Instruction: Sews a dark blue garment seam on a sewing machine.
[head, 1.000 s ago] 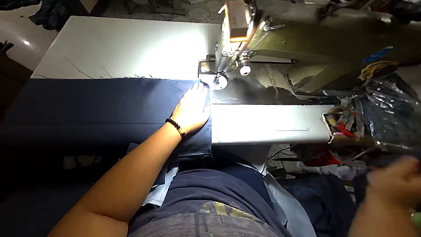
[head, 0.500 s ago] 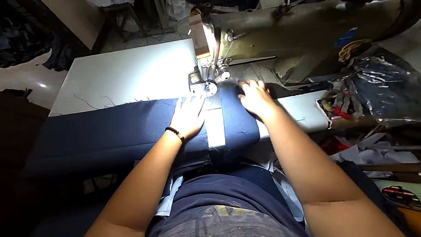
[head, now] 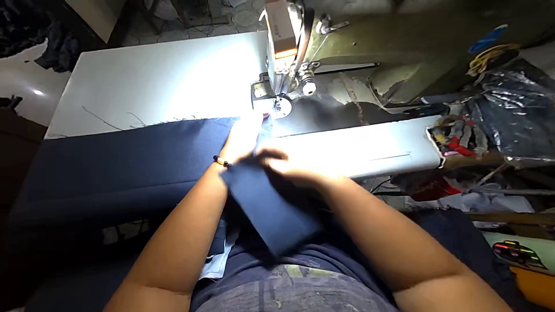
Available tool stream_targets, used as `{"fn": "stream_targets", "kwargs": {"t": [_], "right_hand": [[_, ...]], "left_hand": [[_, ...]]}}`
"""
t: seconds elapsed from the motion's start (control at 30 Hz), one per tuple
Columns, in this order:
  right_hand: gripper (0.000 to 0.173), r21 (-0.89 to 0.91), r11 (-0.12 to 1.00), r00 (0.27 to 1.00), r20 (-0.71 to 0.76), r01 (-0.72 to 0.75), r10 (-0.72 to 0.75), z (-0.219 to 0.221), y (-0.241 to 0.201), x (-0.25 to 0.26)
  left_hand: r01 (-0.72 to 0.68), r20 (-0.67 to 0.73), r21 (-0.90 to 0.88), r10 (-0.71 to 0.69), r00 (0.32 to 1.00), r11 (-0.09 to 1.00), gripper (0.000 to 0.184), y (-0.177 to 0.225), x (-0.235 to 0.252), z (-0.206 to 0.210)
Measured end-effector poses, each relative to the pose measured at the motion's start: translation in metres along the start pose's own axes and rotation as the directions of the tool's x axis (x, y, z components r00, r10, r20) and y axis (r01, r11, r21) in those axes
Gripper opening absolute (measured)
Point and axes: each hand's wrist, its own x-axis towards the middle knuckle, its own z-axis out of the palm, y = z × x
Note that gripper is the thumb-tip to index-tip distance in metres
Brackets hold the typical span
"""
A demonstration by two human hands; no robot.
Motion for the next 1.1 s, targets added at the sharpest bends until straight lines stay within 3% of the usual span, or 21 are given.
{"fn": "stream_targets", "kwargs": {"t": [0.07,0.1,0.2,0.33,0.43,0.53,0.6,0.77,1.1], "right_hand": [[0.024,-0.061,0.985,0.941,-0.309,-0.162,0.136,0.015,0.031,0.021],[0.024,-0.062,0.974,0.908,-0.380,-0.217,0.178,0.019,0.039,0.027],[0.025,-0.044,0.962,0.866,-0.447,-0.270,0.223,0.025,0.040,0.028],[0.030,0.014,0.968,0.890,-0.390,-0.250,0.236,0.020,0.033,0.018],[0.033,-0.233,0.969,0.972,-0.235,-0.082,0.026,0.021,0.021,-0.020],[0.026,-0.347,0.928,0.941,-0.250,0.134,-0.229,0.041,0.034,-0.049],[0.022,-0.371,0.908,0.906,-0.285,0.196,-0.312,0.048,0.042,-0.053],[0.021,-0.425,0.886,0.901,-0.285,0.187,-0.327,0.051,0.044,-0.049],[0.021,-0.388,0.898,0.909,-0.262,0.207,-0.323,0.049,0.045,-0.051]], "left_hand": [[-0.016,-0.070,-0.386,-0.012,0.997,0.922,0.046,-0.012,0.003,-0.006],[0.017,-0.043,-0.439,-0.040,0.998,0.898,0.043,-0.013,0.002,-0.014],[0.079,0.100,-0.168,-0.063,0.993,0.983,0.027,-0.012,0.003,-0.036],[-0.006,0.123,0.196,-0.018,0.992,0.981,0.016,-0.013,0.022,-0.046],[-0.048,0.121,0.266,0.016,0.993,0.963,0.019,-0.020,0.030,-0.045],[-0.059,0.115,0.341,0.021,0.993,0.938,0.030,-0.020,0.029,-0.041],[-0.055,0.093,0.375,0.022,0.995,0.925,0.035,-0.019,0.029,-0.038],[-0.120,0.039,0.443,0.115,0.993,0.888,0.041,-0.024,0.028,-0.027],[-0.143,0.044,0.466,0.138,0.989,0.873,0.041,-0.023,0.027,-0.020]]}}
